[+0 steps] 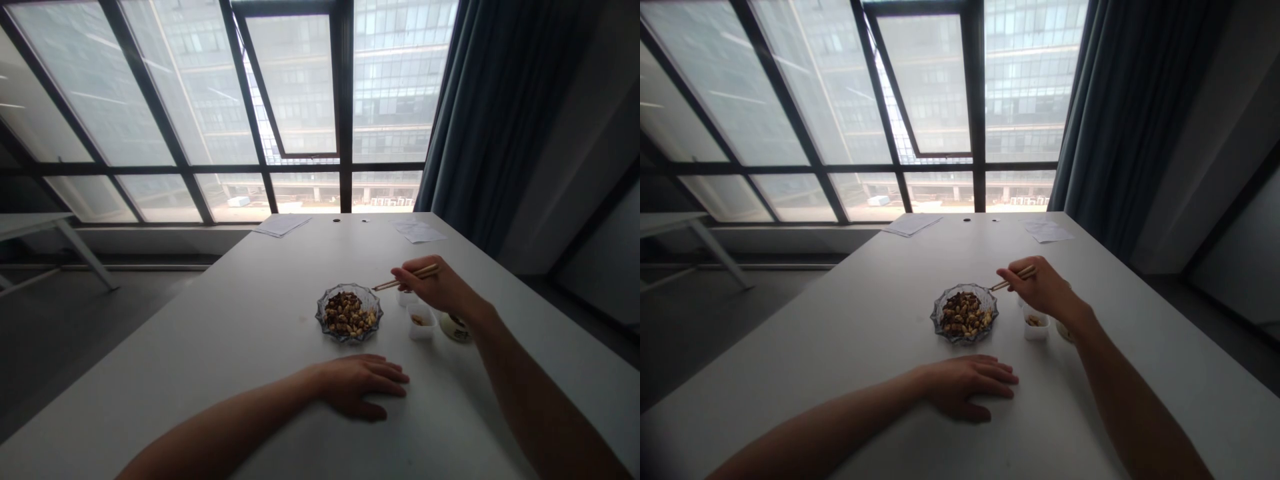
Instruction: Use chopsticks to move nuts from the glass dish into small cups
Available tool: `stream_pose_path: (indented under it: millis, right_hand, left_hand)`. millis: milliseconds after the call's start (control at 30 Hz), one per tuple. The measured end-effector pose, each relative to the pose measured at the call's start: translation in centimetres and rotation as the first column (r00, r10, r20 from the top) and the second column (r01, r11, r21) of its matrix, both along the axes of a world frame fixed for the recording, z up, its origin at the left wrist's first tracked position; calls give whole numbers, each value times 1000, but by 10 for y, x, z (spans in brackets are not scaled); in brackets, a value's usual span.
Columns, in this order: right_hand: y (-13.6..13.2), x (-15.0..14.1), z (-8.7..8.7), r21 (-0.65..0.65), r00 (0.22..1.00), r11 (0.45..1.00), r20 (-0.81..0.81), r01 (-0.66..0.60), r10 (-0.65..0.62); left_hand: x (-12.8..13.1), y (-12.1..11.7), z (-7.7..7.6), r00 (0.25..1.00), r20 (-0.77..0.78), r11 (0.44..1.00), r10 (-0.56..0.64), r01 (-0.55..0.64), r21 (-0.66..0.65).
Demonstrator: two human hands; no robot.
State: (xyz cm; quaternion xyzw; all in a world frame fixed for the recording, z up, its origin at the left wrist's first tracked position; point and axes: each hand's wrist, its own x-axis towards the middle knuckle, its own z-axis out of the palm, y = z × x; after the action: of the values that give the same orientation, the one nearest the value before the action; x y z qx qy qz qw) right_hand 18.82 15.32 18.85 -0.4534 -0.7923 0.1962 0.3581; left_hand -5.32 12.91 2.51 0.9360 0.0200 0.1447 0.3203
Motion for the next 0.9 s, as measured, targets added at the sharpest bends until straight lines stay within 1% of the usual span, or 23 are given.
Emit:
stream_pose_path:
  millis: [100,167,233,300,433,567,667,733,800,900]
  right_hand:
    - [-6,21,12,67,992,990,-12,123,-122]
    - [-5,33,14,88,979,975,-13,204,-204]
    - [-1,41,13,78,969,966,-9,247,-247]
    - [6,44,10,46,968,967,4,249,-249]
    - [17,43,3,1,973,973,11,230,-230]
    - [16,37,1,8,981,983,-68,182,-181]
    - [12,24,0,-1,989,996,-125,84,-83]
    - [10,12,-3,-25,992,1000,-127,-5,2]
    - [10,-1,-9,-51,992,996,-108,-77,71]
    - [15,-17,-23,-89,992,990,-64,-110,104]
  left_hand:
    - [0,1,-1,1000,-9,1000,2,-1,2]
    - [0,1,-1,1000,-9,1000,-3,3,2]
    - [0,1,0,1000,-5,1000,-5,5,1]
    - [0,1,0,1000,-6,1000,-2,2,-2]
    - [-1,0,0,1000,-19,1000,5,-5,-5]
    - [-1,0,-1,1000,-15,1000,5,-5,-8]
    - [-1,0,-1,1000,-12,1000,5,-5,-9]
    - [-1,0,-1,1000,-8,1000,4,-4,-7]
    - [-1,0,0,1000,-2,1000,1,-1,-2]
    - [-1,0,0,1000,5,1000,-3,2,5]
